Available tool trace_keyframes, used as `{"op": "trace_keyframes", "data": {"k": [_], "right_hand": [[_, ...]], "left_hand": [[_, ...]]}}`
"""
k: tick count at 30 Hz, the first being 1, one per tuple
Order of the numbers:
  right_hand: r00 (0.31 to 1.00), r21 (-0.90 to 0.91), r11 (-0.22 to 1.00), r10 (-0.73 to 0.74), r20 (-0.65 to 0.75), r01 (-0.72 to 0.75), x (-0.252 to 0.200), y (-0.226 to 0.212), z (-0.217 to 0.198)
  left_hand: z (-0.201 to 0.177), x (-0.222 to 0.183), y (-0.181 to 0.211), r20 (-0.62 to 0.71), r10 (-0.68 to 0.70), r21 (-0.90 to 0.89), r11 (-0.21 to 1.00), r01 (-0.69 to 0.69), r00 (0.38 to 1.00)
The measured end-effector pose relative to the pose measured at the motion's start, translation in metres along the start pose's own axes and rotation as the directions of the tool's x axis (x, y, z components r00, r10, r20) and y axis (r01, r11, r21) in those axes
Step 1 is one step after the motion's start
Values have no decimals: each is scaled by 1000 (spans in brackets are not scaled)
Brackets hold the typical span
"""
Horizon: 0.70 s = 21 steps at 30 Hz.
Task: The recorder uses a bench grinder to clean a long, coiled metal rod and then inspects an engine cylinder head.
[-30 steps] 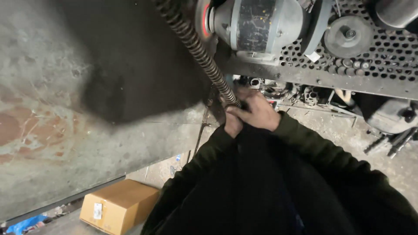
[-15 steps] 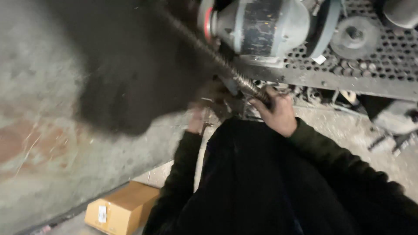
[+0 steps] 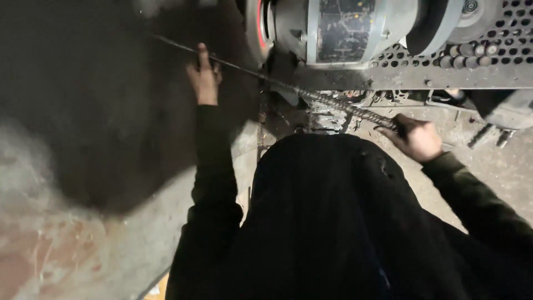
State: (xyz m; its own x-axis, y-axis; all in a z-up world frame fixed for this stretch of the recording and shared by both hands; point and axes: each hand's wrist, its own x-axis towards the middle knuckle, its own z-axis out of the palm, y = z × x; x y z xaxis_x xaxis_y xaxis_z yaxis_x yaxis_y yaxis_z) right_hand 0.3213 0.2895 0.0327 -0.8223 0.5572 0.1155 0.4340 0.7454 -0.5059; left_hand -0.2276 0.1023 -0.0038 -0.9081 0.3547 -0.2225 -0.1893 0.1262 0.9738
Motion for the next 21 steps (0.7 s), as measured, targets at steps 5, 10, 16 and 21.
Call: {"op": "trace_keyframes", "data": {"k": [5,10,16,21], "right_hand": [[997,-133,990,58,48,-51,-10,55,6],[992,-177,976,129,7,-126,-3,29,-17],[990,-164,986,44,134,-21,16,19,-7],[974,-174,983,91,209,-54,8,49,-2]], "left_hand": [[32,11,-12,99,-16,-105,994,26,995],[44,27,-50,115,-4,-246,969,33,993],[50,-5,-44,47,-254,107,963,248,966],[26,-2,-36,-68,-191,-51,981,188,979]]}}
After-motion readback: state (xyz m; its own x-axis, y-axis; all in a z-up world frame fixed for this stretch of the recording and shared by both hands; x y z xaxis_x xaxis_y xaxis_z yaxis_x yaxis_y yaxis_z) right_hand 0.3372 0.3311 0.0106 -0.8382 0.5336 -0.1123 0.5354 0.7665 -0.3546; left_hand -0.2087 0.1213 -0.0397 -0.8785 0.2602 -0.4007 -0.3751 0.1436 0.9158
